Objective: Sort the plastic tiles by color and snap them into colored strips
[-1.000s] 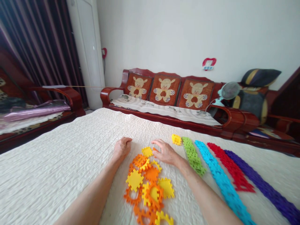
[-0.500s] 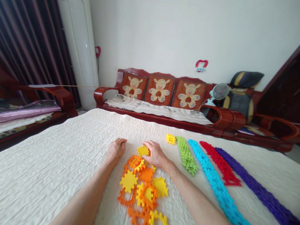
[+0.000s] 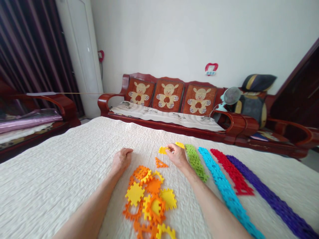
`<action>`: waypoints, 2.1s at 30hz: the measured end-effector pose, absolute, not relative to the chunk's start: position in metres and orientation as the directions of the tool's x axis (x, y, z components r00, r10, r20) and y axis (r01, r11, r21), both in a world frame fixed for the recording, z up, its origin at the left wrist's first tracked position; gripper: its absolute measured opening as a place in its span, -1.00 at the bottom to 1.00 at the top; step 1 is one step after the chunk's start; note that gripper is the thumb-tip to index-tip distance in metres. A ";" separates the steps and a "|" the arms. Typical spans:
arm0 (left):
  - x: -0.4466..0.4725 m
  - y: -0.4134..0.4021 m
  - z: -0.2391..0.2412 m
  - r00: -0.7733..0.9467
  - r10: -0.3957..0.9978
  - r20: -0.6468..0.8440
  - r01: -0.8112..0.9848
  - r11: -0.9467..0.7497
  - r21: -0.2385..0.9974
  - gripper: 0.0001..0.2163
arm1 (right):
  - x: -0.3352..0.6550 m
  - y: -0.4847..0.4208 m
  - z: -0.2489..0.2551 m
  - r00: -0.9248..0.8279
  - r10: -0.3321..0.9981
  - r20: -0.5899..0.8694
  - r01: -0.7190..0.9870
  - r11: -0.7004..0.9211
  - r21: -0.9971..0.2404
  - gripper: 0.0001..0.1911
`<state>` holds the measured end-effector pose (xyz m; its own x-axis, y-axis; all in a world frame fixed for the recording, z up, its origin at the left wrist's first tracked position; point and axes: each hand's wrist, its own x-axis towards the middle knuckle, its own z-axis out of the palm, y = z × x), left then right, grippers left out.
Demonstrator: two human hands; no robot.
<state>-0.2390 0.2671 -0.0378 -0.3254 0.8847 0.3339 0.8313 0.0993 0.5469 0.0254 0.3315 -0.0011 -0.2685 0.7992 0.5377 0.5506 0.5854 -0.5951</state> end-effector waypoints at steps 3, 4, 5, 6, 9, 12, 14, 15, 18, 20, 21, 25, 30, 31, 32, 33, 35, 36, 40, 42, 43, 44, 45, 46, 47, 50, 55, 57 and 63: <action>-0.238 0.267 -0.037 -0.326 0.881 0.344 0.833 0.095 0.545 -0.68 | 0.034 0.334 -0.010 -0.287 0.768 0.573 0.646 0.597 -0.476 -0.87; -0.238 0.266 -0.037 -0.325 0.879 0.349 0.834 0.093 0.544 -0.68 | 0.035 0.333 -0.013 -0.314 0.758 0.572 0.678 0.601 -0.424 -0.86; -0.238 0.266 -0.037 -0.325 0.877 0.354 0.836 0.091 0.542 -0.68 | 0.035 0.332 -0.016 -0.344 0.752 0.562 0.704 0.602 -0.376 -0.84; -0.238 0.266 -0.037 -0.323 0.876 0.358 0.837 0.088 0.540 -0.68 | 0.036 0.330 -0.018 -0.377 0.754 0.537 0.722 0.603 -0.340 -0.82; -0.238 0.266 -0.038 -0.323 0.874 0.363 0.839 0.087 0.538 -0.68 | 0.040 0.328 -0.017 -0.485 0.788 0.380 0.728 0.604 -0.323 -0.80; -0.239 0.267 -0.039 -0.327 0.871 0.368 0.838 0.086 0.540 -0.68 | 0.046 0.327 -0.008 -0.554 0.807 0.206 0.710 0.587 -0.389 -0.60; -0.240 0.267 -0.041 -0.319 0.869 0.378 0.838 0.073 0.541 -0.68 | 0.048 0.325 0.000 -0.563 0.814 0.142 0.713 0.566 -0.413 -0.45; -0.240 0.267 -0.041 -0.317 0.868 0.383 0.838 0.067 0.541 -0.68 | 0.046 0.322 0.004 -0.550 0.827 0.118 0.730 0.545 -0.413 -0.42; -0.240 0.268 -0.042 -0.316 0.865 0.390 0.838 0.061 0.542 -0.68 | 0.034 0.312 0.010 -0.384 0.920 0.076 0.854 0.385 -0.351 -0.46; -0.240 0.269 -0.042 -0.318 0.865 0.387 0.838 0.066 0.542 -0.68 | 0.023 0.307 0.010 -0.246 0.965 0.087 0.923 0.261 -0.285 -0.45; -0.241 0.269 -0.042 -0.318 0.866 0.386 0.838 0.067 0.541 -0.68 | 0.018 0.305 0.010 -0.202 0.975 0.097 0.941 0.220 -0.256 -0.43; -0.241 0.270 -0.043 -0.318 0.866 0.386 0.843 0.072 0.533 -0.69 | 0.010 0.308 0.004 -0.167 0.981 0.094 0.960 0.184 -0.212 -0.44; -0.242 0.270 -0.042 -0.307 0.871 0.384 0.853 0.073 0.517 -0.68 | 0.011 0.316 -0.001 -0.208 0.976 0.057 0.955 0.216 -0.204 -0.47; -0.242 0.269 -0.041 -0.309 0.871 0.381 0.852 0.076 0.517 -0.68 | 0.012 0.316 0.000 -0.217 0.974 0.059 0.953 0.225 -0.204 -0.48; -0.241 0.269 -0.041 -0.312 0.871 0.380 0.852 0.079 0.518 -0.68 | 0.012 0.317 0.001 -0.222 0.973 0.064 0.951 0.230 -0.206 -0.49; -0.241 0.269 -0.040 -0.316 0.870 0.378 0.850 0.083 0.521 -0.68 | 0.014 0.318 0.003 -0.223 0.972 0.078 0.950 0.234 -0.208 -0.51; -0.241 0.268 -0.040 -0.323 0.870 0.374 0.847 0.089 0.524 -0.68 | 0.021 0.321 0.009 -0.219 0.964 0.154 0.947 0.248 -0.205 -0.54; -0.241 0.268 -0.040 -0.322 0.870 0.373 0.847 0.089 0.524 -0.68 | 0.026 0.323 0.012 -0.210 0.955 0.208 0.948 0.251 -0.197 -0.54; -0.240 0.268 -0.039 -0.312 0.873 0.375 0.852 0.083 0.516 -0.67 | 0.049 0.333 0.021 -0.092 0.924 0.371 0.979 0.152 -0.136 -0.55; -0.239 0.267 -0.038 -0.312 0.875 0.370 0.851 0.084 0.518 -0.68 | 0.058 0.336 0.020 -0.034 0.916 0.400 0.991 0.084 -0.108 -0.54; -0.239 0.267 -0.037 -0.314 0.875 0.368 0.849 0.085 0.522 -0.68 | 0.060 0.338 0.017 -0.019 0.912 0.409 0.993 0.064 -0.097 -0.54; -0.238 0.267 -0.036 -0.318 0.875 0.365 0.845 0.087 0.527 -0.68 | 0.062 0.339 0.015 -0.012 0.910 0.414 0.995 0.053 -0.088 -0.53; -0.238 0.267 -0.036 -0.321 0.875 0.363 0.842 0.088 0.532 -0.69 | 0.062 0.339 0.012 -0.008 0.910 0.414 0.996 0.045 -0.080 -0.52; -0.238 0.267 -0.036 -0.324 0.874 0.362 0.839 0.090 0.536 -0.69 | 0.062 0.340 0.009 -0.006 0.911 0.413 0.997 0.040 -0.073 -0.51; -0.238 0.267 -0.036 -0.327 0.873 0.362 0.839 0.091 0.537 -0.69 | 0.062 0.340 0.008 -0.005 0.911 0.413 0.997 0.036 -0.068 -0.51; -0.239 0.268 -0.039 -0.315 0.873 0.372 0.846 0.080 0.528 -0.68 | 0.061 0.343 0.005 0.002 0.906 0.424 0.998 0.028 -0.064 -0.51; -0.241 0.270 -0.043 -0.303 0.874 0.379 0.854 0.073 0.515 -0.68 | 0.061 0.349 0.004 0.000 0.888 0.460 0.996 0.039 -0.075 -0.50; -0.241 0.269 -0.042 -0.302 0.874 0.381 0.855 0.072 0.513 -0.68 | 0.061 0.350 0.002 0.009 0.886 0.464 0.997 0.027 -0.069 -0.51; -0.240 0.268 -0.040 -0.301 0.876 0.376 0.855 0.073 0.514 -0.68 | 0.063 0.355 -0.003 -0.010 0.887 0.462 0.998 0.035 -0.044 -0.52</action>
